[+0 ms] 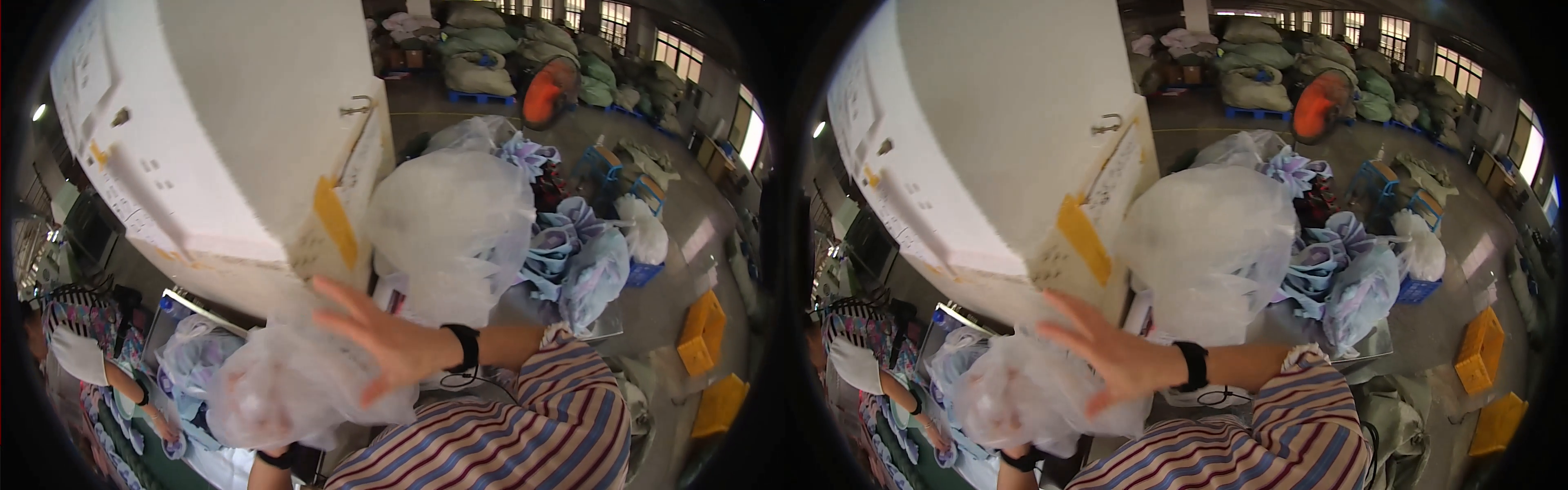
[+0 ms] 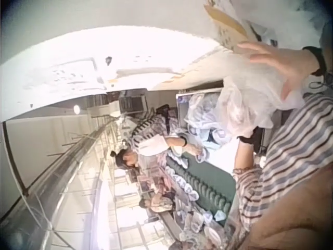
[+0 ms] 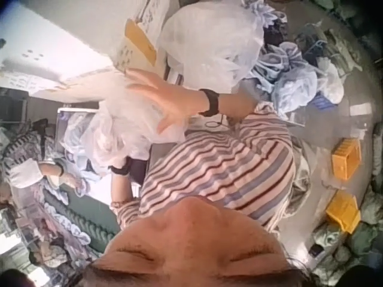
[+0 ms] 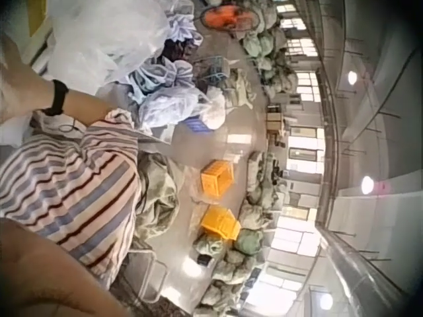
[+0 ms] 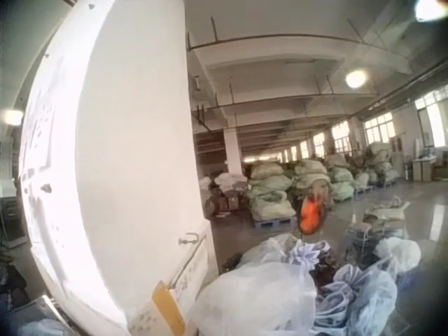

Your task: Packing blue fabric shoe components into plastic bags in a manufacturing environment.

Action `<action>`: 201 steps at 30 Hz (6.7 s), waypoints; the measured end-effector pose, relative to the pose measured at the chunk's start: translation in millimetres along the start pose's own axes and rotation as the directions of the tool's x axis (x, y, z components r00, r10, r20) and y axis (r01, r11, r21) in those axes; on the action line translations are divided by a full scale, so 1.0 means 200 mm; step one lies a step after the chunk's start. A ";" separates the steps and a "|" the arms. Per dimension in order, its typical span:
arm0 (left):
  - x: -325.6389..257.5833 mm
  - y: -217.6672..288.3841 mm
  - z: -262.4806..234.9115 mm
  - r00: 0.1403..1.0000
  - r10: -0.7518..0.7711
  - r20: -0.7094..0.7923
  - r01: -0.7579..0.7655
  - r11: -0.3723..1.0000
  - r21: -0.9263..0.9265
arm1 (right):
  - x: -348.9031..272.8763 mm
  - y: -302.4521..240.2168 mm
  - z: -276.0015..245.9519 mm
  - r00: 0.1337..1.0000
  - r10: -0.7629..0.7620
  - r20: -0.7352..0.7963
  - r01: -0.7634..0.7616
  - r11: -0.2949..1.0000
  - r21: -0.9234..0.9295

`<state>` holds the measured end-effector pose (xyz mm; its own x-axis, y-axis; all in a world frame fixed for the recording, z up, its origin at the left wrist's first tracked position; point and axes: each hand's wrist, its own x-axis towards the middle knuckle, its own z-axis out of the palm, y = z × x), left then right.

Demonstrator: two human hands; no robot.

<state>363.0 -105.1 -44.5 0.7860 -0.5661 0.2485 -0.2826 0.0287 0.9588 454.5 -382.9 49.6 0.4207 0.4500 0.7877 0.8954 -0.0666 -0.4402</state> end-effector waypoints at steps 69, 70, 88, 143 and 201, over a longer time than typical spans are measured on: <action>-0.05 0.02 -0.70 0.419 0.531 -0.737 0.528 0.517 0.673 | -0.49 1.06 -1.09 0.634 0.769 0.082 -0.599 0.555 -0.578; -0.19 0.02 -0.86 0.451 0.523 -0.723 0.643 0.372 0.670 | -0.52 1.06 -1.16 0.621 0.782 0.054 -0.613 0.527 -0.588; -0.37 -0.08 -1.17 0.200 0.503 -0.841 0.691 0.536 0.486 | 0.28 -0.09 0.18 0.868 0.017 0.497 -0.041 0.998 0.038; -1.48 0.16 0.27 0.024 0.248 -0.969 0.888 0.440 0.134 | 0.29 -0.53 2.67 0.263 -0.869 0.420 0.285 0.486 0.826; -2.51 0.15 -0.18 -0.299 -0.460 -0.836 0.455 0.701 -0.549 | 0.18 -0.27 3.47 0.087 -0.249 0.965 -0.576 0.777 0.252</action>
<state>-20.6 209.3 -136.2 0.3546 0.8448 -0.4008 0.4618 0.2145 0.8607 320.9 255.0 -197.9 -0.3266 0.9148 -0.2377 0.4167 -0.0864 -0.9049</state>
